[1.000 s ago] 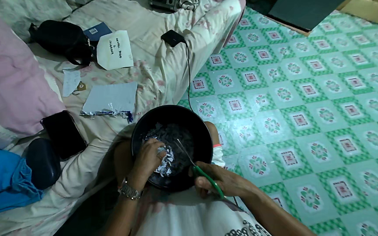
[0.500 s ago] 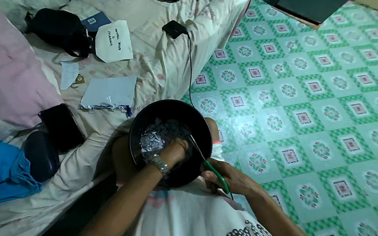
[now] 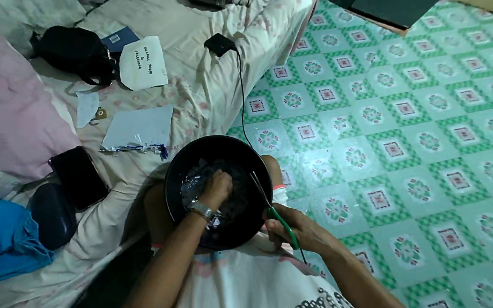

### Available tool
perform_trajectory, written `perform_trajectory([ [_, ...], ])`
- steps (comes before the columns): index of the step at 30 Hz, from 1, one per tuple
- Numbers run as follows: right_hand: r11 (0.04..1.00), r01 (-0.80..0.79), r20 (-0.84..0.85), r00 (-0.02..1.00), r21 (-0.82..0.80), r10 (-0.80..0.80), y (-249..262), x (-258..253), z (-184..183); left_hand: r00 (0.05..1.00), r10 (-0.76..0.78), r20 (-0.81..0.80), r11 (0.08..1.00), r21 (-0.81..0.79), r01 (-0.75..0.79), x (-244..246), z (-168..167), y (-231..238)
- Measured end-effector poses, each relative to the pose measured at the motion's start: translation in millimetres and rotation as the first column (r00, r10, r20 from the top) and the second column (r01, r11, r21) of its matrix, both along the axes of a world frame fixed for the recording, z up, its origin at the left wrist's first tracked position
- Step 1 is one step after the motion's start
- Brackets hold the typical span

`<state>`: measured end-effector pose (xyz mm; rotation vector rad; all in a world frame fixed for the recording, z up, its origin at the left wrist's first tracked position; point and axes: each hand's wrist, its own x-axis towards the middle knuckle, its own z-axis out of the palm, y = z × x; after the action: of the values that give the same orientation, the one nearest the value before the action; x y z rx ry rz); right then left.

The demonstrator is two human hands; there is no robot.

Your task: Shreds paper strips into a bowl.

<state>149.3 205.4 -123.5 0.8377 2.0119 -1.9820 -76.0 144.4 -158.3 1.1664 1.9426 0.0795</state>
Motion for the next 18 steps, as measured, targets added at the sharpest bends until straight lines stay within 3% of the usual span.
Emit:
perform_trajectory([
  [3, 0.999, -0.042, 0.037, 0.998, 0.012, 0.042, 2, -3, 6, 0.987, 0.129, 0.096, 0.977, 0.161, -0.143, -17, 15, -11],
  [9, 0.985, -0.153, 0.119, 0.983, 0.079, 0.143, -1, -9, 12, 0.828, 0.409, 0.383, 0.856, 0.155, -0.494, -23, 42, -37],
  [13, 0.942, -0.282, 0.191, 0.950, 0.182, 0.247, -2, -15, 16, 0.708, 0.372, 0.600, 0.790, 0.195, -0.581, -11, 52, -49],
  [18, 0.925, -0.304, 0.172, 0.948, 0.227, 0.269, -7, -22, 16, 0.742, 0.273, 0.613, 0.848, 0.211, -0.486, -1, 61, -53],
])
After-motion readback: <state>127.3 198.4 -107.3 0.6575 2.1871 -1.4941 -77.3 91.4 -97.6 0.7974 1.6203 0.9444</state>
